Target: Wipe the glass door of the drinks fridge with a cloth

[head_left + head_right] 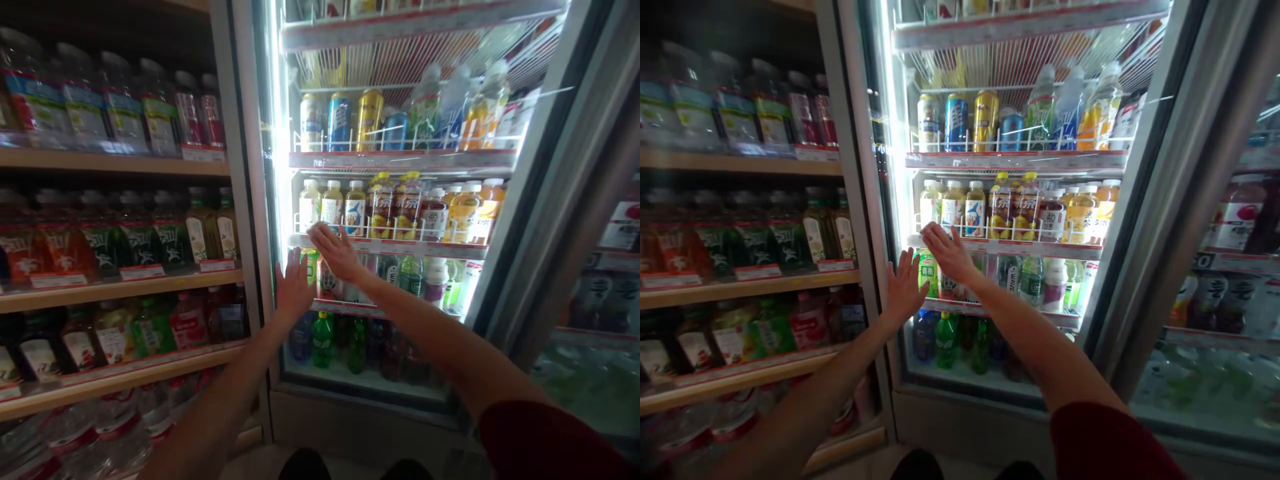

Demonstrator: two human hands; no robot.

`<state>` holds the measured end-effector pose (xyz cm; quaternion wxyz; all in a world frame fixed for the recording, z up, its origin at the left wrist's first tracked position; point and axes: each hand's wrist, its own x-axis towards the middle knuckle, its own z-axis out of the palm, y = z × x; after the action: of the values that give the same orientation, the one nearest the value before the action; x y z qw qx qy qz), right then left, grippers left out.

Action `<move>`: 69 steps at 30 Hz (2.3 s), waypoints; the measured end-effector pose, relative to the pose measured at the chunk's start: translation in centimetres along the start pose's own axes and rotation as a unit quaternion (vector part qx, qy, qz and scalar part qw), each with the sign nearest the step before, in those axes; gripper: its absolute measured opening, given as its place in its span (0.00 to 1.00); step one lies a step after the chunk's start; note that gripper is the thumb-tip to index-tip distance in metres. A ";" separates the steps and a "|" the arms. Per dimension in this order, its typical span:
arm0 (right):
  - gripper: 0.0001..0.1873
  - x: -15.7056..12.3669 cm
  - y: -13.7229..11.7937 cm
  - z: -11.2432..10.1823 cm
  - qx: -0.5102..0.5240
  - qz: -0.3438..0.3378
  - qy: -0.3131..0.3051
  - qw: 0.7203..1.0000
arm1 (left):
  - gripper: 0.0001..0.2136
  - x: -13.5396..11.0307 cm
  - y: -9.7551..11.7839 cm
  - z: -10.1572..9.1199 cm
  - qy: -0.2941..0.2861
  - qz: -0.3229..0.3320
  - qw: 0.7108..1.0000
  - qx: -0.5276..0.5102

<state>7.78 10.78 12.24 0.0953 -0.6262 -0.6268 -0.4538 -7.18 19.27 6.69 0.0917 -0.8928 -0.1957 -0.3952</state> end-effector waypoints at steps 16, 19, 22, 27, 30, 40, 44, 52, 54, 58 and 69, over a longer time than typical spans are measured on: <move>0.31 5.1 -1.0 0.4 -0.001 -0.077 -0.005 0.997 | 0.30 1.6 -3.8 -1.2 0.056 -0.005 0.998 0.009; 0.32 5.1 1.1 -0.9 -0.021 0.001 0.035 0.999 | 0.30 2.4 -2.9 -1.2 0.074 0.005 0.997 -0.002; 0.32 4.0 2.6 -1.8 -0.031 0.046 0.051 0.997 | 0.29 3.2 -1.4 -1.2 0.093 0.020 0.995 -0.015; 0.33 -0.5 2.8 -2.1 -0.027 -0.022 0.004 0.999 | 0.31 4.1 0.8 -0.9 0.111 0.061 0.992 -0.028; 0.34 -1.7 4.4 -3.2 -0.045 0.007 0.014 0.999 | 0.31 4.6 2.0 -0.7 0.120 0.073 0.989 -0.034; 0.34 -5.8 6.9 -4.9 -0.068 0.013 -0.007 0.998 | 0.31 6.1 6.5 0.3 0.121 0.118 0.984 -0.053; 0.34 -6.4 9.0 -6.2 -0.070 0.067 0.019 0.995 | 0.32 6.9 7.9 -0.1 0.095 0.124 0.986 -0.053; 0.34 -10.2 9.9 -7.5 -0.071 0.092 -0.006 0.993 | 0.33 7.1 10.2 0.4 0.067 0.155 0.983 -0.068; 0.34 -11.2 10.8 -8.2 -0.083 0.119 0.007 0.989 | 0.32 7.1 10.9 0.5 0.058 0.164 0.982 -0.070; 0.35 -12.4 13.1 -9.7 -0.119 0.265 0.095 0.952 | 0.30 6.9 12.1 0.2 0.032 0.167 0.983 -0.070; 0.31 -16.4 12.7 -8.3 -0.107 0.243 0.096 0.959 | 0.32 4.9 13.8 0.9 -0.020 0.176 0.981 -0.073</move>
<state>18.34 -8.85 11.39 0.1956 -0.7197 -0.3913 -0.5392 2.22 8.42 9.62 0.0902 -0.9255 -0.0080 -0.3678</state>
